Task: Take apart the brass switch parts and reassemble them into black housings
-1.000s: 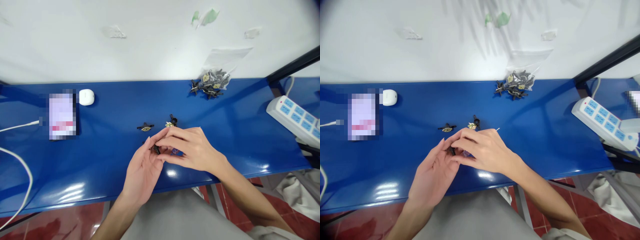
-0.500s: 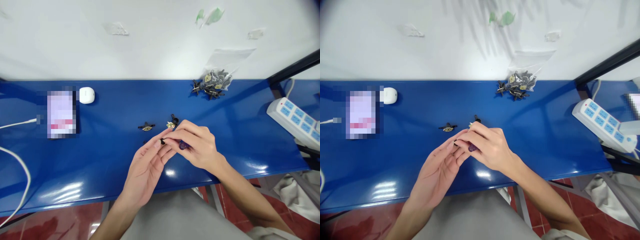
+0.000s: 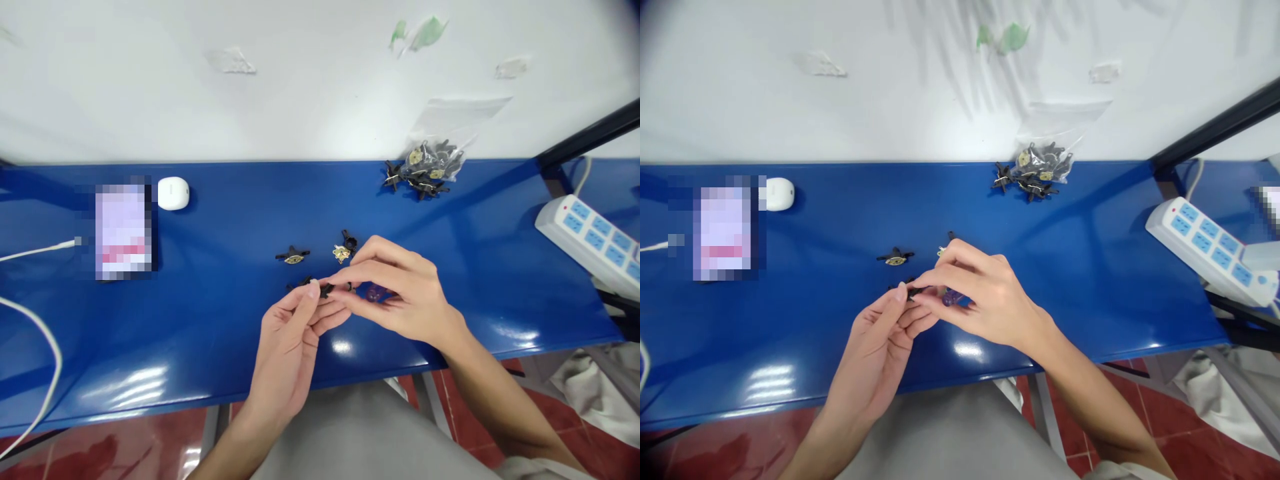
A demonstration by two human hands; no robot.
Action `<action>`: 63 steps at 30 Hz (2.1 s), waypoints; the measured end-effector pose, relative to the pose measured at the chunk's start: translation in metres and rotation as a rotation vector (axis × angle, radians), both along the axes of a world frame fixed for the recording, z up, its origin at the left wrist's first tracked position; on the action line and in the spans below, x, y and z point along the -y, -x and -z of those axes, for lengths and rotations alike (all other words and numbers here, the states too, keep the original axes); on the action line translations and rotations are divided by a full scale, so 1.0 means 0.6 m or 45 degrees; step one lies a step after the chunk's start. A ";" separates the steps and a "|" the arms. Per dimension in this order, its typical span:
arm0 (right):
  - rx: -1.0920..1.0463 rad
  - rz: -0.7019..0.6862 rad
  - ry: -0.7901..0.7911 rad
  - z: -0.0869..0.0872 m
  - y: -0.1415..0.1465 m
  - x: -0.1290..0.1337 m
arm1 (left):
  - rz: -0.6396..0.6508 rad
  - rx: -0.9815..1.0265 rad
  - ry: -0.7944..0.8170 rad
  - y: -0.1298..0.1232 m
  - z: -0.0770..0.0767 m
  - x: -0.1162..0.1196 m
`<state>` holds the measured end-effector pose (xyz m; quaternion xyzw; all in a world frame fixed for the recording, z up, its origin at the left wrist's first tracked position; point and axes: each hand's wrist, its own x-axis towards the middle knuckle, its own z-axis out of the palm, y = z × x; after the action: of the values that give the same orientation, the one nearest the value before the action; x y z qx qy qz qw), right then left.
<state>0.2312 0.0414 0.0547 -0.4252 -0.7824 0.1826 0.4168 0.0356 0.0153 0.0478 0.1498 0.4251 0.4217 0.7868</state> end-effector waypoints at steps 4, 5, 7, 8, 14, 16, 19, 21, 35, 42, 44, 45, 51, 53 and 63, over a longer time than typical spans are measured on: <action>0.028 0.013 -0.006 0.003 0.001 0.001 | -0.031 -0.007 -0.020 -0.004 -0.001 0.000; 0.031 0.035 -0.016 0.004 0.003 0.001 | -0.033 0.000 -0.021 -0.005 -0.001 0.000; 0.035 0.090 -0.046 0.005 0.008 0.002 | -0.037 0.017 -0.020 -0.007 -0.002 -0.001; 0.039 0.119 -0.060 0.006 0.010 0.003 | -0.043 0.026 -0.023 -0.008 -0.003 0.000; 0.062 0.129 -0.068 0.009 0.011 0.000 | -0.053 0.068 -0.037 -0.016 -0.005 0.000; 0.058 0.101 -0.081 0.010 0.009 -0.002 | -0.050 0.075 -0.041 -0.017 -0.005 0.000; 0.062 0.066 -0.117 0.015 0.007 -0.004 | -0.047 0.082 -0.046 -0.015 -0.006 0.001; 0.077 0.046 -0.148 0.018 0.006 -0.004 | -0.045 0.090 -0.041 -0.014 -0.007 0.002; 0.270 0.077 0.211 0.008 -0.075 -0.098 | 0.350 0.188 -0.014 0.011 0.006 0.044; 0.490 -0.041 0.382 0.030 -0.056 -0.142 | 0.451 0.255 -0.016 0.012 0.019 0.053; 0.513 -0.057 0.409 0.025 -0.054 -0.145 | 0.429 0.262 -0.020 0.013 0.022 0.052; 0.520 -0.057 0.421 0.021 -0.055 -0.146 | 0.424 0.264 -0.021 0.013 0.023 0.051; 0.539 0.038 0.436 0.005 -0.051 -0.153 | 0.470 0.280 -0.023 0.014 0.025 0.048; 0.546 0.066 0.434 0.006 -0.044 -0.156 | 0.480 0.279 -0.022 0.015 0.025 0.047; 0.607 0.125 0.472 0.007 -0.034 -0.165 | 0.473 0.262 -0.016 0.016 0.021 0.048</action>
<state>0.2519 0.1402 0.0507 -0.5622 -0.7900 0.1969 0.1452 0.0263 -0.0138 0.0351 0.1866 0.3050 0.2852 0.8893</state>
